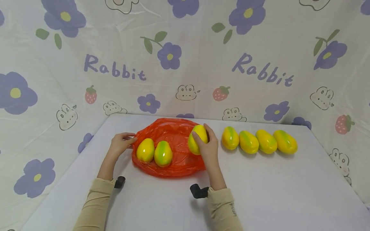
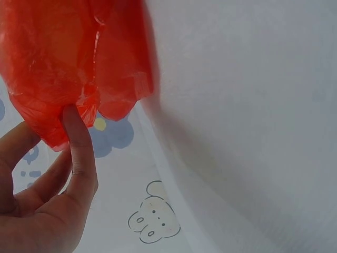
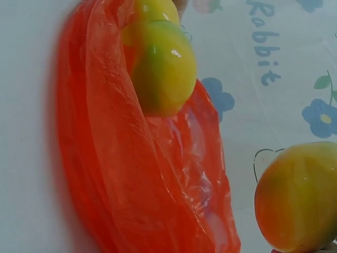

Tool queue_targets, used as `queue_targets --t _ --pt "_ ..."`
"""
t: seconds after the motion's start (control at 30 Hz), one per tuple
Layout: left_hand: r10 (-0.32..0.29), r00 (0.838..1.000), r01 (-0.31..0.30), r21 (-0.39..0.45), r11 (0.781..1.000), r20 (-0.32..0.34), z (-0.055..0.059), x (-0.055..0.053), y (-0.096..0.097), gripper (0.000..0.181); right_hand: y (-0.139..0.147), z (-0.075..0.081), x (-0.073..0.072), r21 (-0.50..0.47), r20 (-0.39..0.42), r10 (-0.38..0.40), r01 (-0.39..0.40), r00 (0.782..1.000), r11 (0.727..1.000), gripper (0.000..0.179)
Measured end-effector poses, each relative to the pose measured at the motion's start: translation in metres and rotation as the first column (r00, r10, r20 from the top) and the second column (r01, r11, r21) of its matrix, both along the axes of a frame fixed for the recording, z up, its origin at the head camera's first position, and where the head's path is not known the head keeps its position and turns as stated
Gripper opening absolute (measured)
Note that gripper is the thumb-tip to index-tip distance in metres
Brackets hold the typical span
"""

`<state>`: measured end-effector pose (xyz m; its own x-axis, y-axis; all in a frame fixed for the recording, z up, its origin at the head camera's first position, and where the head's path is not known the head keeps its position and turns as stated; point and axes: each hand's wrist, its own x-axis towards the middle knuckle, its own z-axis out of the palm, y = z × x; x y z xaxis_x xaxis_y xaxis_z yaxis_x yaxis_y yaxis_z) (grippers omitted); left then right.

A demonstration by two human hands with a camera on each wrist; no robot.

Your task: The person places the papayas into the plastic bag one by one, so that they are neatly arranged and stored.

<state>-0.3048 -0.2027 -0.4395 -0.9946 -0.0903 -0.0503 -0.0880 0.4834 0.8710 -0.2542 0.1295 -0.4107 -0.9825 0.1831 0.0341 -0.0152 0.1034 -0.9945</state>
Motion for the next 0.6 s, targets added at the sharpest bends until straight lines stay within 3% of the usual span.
queue_targets --t 0.6 --pt "-0.008 1.0 0.008 -0.012 1.0 0.006 0.003 0.001 0.001 0.04 -0.026 -0.012 -0.003 0.036 0.033 0.036 -0.037 0.999 0.999 0.063"
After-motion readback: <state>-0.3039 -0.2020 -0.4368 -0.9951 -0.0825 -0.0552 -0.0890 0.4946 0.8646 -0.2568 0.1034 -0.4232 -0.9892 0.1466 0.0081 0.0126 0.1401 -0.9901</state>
